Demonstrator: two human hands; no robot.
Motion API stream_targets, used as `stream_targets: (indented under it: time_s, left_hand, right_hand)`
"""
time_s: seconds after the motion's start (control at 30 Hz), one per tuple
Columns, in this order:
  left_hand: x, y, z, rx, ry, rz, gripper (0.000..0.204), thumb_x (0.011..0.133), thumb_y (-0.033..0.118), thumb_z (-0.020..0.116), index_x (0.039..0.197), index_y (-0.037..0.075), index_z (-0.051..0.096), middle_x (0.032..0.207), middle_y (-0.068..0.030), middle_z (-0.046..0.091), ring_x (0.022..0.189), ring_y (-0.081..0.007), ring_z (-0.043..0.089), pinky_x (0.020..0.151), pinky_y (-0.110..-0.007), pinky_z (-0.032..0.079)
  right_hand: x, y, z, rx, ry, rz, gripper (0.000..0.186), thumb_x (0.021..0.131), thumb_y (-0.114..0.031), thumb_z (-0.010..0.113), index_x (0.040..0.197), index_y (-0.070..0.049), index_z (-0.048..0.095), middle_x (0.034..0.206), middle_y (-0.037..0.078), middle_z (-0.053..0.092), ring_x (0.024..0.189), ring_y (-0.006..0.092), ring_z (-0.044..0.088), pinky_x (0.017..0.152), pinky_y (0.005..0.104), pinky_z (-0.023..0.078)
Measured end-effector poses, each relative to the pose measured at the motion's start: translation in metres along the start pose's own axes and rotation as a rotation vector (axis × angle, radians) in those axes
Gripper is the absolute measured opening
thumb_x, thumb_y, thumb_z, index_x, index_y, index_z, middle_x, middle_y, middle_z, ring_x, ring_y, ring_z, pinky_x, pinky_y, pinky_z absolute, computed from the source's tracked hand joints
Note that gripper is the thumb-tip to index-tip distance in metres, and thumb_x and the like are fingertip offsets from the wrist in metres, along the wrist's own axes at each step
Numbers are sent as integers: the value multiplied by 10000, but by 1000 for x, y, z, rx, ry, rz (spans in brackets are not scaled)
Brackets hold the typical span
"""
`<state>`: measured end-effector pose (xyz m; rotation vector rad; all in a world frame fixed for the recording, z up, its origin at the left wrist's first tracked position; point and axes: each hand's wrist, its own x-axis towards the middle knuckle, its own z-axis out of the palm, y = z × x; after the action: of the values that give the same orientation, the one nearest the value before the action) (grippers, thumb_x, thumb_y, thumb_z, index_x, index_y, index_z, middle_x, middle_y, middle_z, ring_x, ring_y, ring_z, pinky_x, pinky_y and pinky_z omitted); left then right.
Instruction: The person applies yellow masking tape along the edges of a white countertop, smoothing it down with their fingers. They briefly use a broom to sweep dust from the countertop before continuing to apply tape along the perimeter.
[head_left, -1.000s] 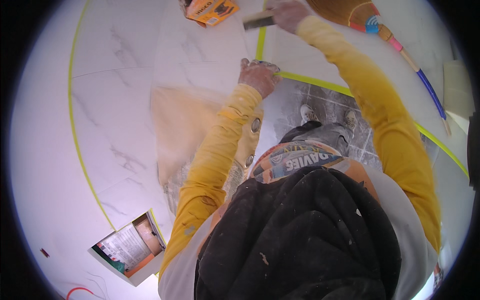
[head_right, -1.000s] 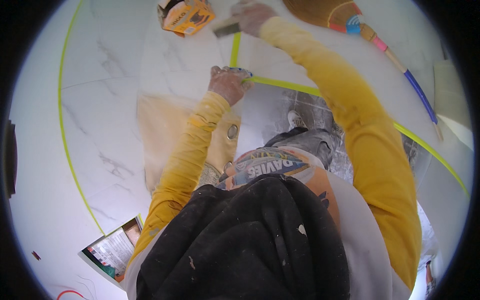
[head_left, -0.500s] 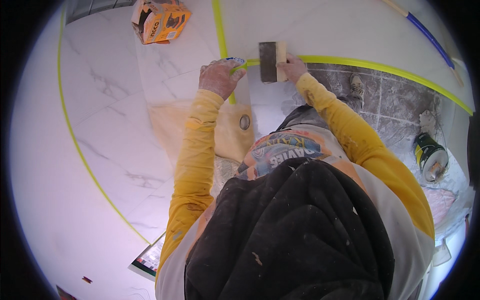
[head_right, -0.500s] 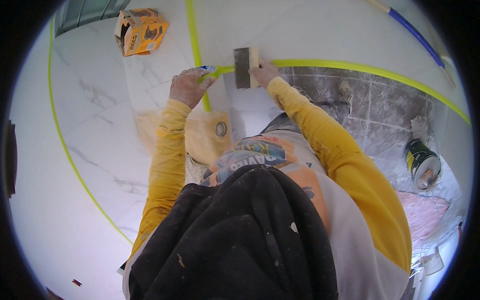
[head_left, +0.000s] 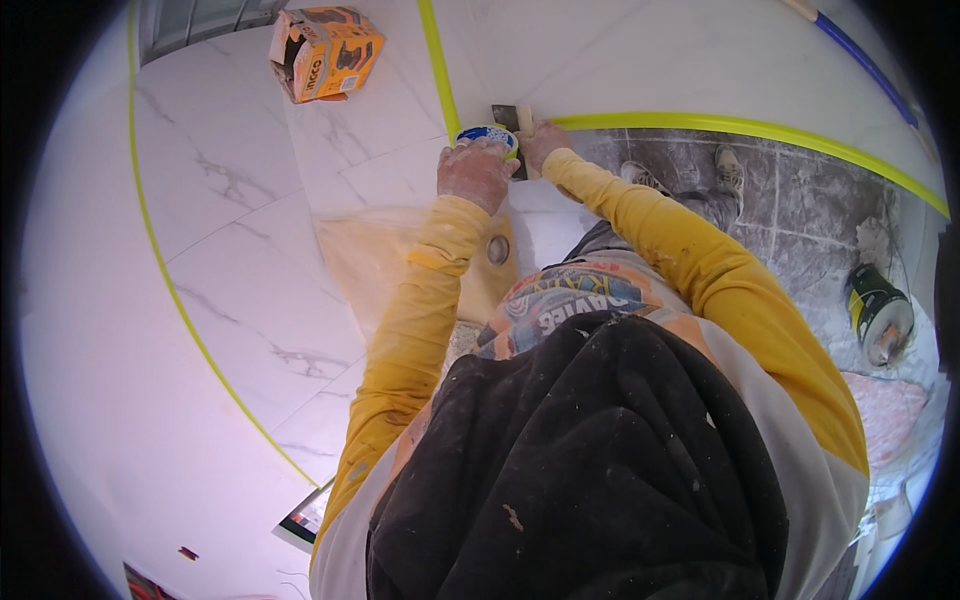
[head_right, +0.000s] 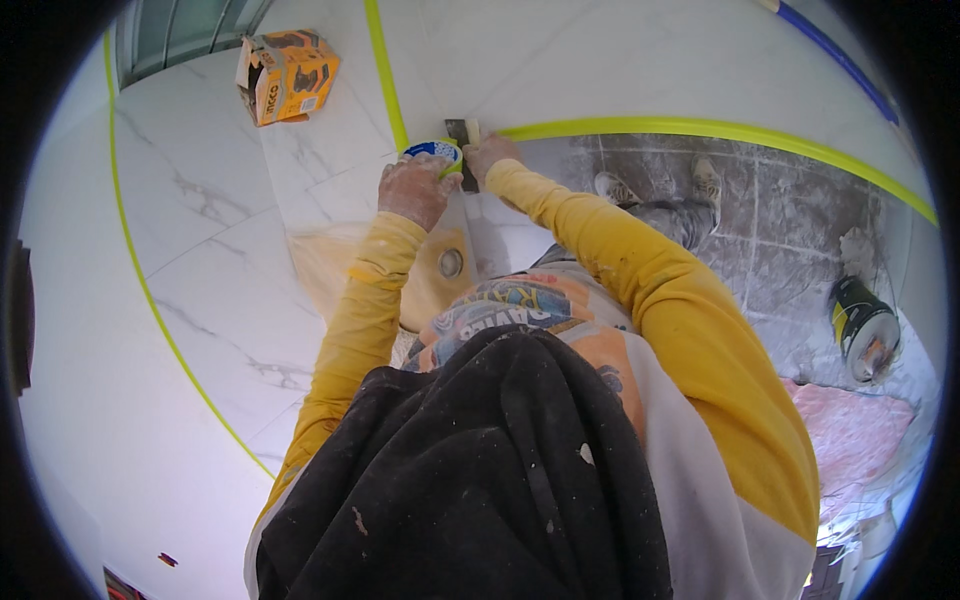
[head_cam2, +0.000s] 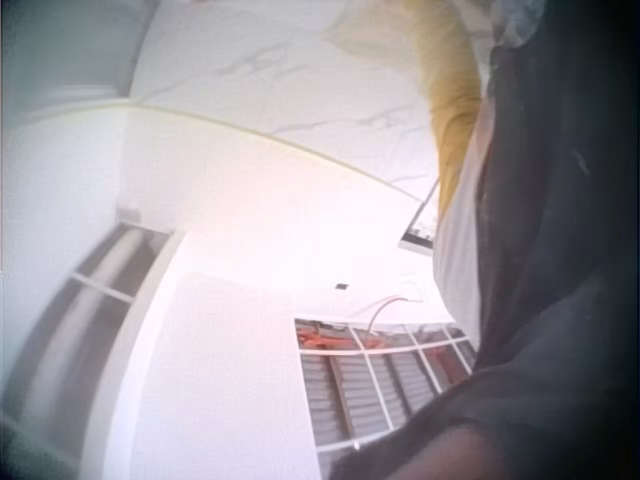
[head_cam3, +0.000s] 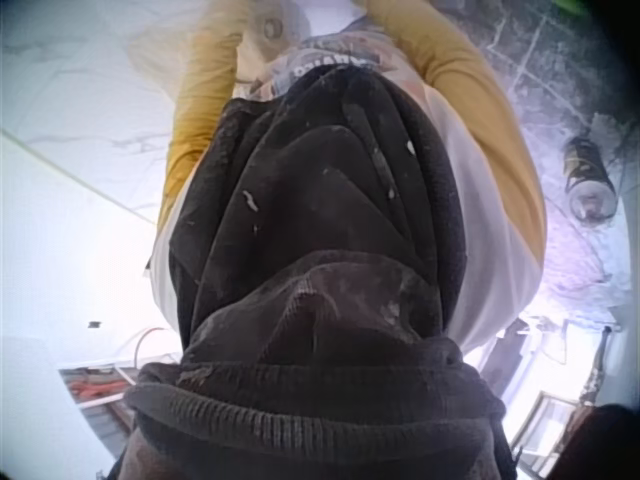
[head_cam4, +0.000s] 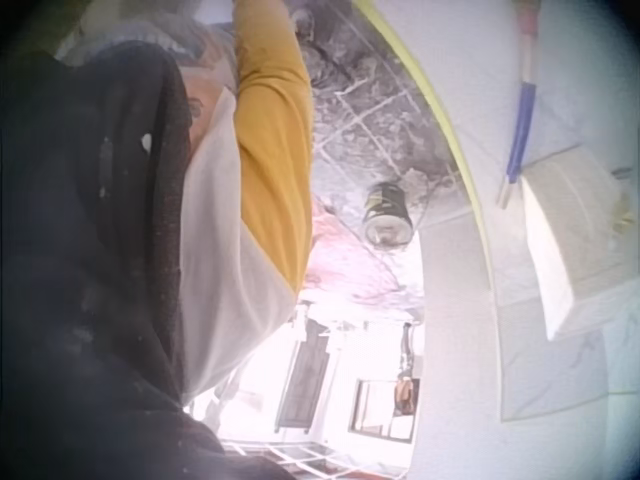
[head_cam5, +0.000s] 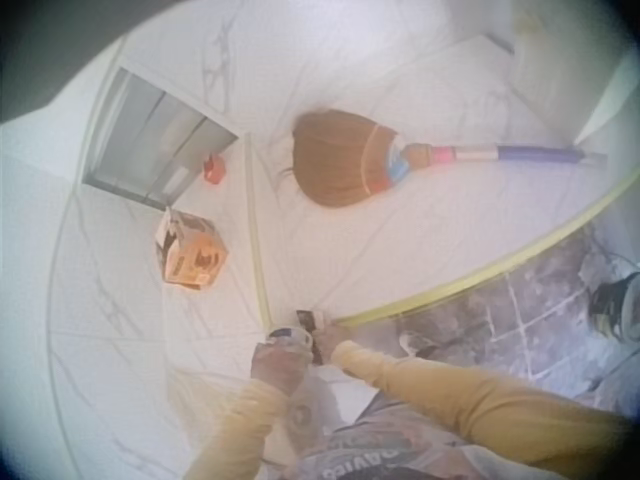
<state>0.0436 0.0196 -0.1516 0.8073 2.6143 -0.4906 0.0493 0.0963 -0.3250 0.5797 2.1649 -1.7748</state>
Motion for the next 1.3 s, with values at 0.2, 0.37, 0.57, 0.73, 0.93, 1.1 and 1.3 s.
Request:
stream_targets:
  time_s: [0.2, 0.37, 0.57, 0.73, 0.93, 1.1, 1.3]
  left_hand:
    - [-4, 2, 7, -43, 19, -32, 324, 892, 371, 636, 1096, 128, 701, 1011, -114, 703, 970, -317, 641, 881, -441, 443]
    - [-32, 31, -21, -87, -33, -17, 265, 873, 327, 663, 1015, 106, 696, 913, -108, 701, 866, -316, 659, 794, -449, 454]
    - [-81, 31, -60, -560, 238, 42, 211, 898, 284, 671, 966, 84, 680, 863, -76, 681, 762, -222, 643, 722, -348, 481]
    - [-141, -77, -23, -1456, 493, -516, 190, 965, 216, 636, 925, 30, 644, 829, -25, 636, 721, -122, 550, 679, -267, 443]
    - [-174, -81, 4, -2246, 652, -349, 232, 1012, 226, 535, 1139, 37, 581, 929, -63, 653, 1029, -235, 636, 918, -421, 508]
    - [-179, -59, 17, -2310, 798, -262, 247, 989, 150, 525, 1206, 37, 558, 1062, -91, 652, 1180, -274, 581, 1045, -485, 449]
    - [-190, -35, 46, -2653, 874, -214, 303, 874, 90, 566, 1173, 34, 565, 1095, -115, 646, 1204, -324, 558, 1071, -515, 415]
  right_hand:
    - [1, 1, 16, -13, 82, -99, 393, 897, -344, 537, 1031, 6, 658, 1085, 261, 659, 994, 452, 625, 888, 480, 505]
    - [10, 4, 26, -139, 59, -151, 338, 902, -273, 521, 999, 22, 654, 951, 270, 669, 943, 458, 637, 852, 504, 509]
    - [16, 9, 16, -457, -97, -256, 309, 895, -229, 530, 1060, 4, 647, 950, 278, 672, 901, 427, 656, 834, 483, 521]
    - [-3, -24, -36, 120, 226, -126, 368, 885, -265, 584, 1141, -6, 634, 957, 237, 687, 872, 367, 665, 785, 441, 536]
    - [2, -152, -38, 379, -196, -67, 476, 863, -316, 682, 1234, -34, 583, 1039, 150, 670, 909, 274, 653, 808, 415, 538]
    - [1, -114, -37, -225, -185, -407, 668, 869, -366, 623, 1456, -141, 398, 1375, 154, 525, 1255, 318, 508, 1097, 433, 387]
    - [2, -35, -55, -1312, -514, -629, 700, 898, -322, 560, 1511, -95, 309, 1595, 105, 241, 1462, 361, 218, 1186, 464, 237]
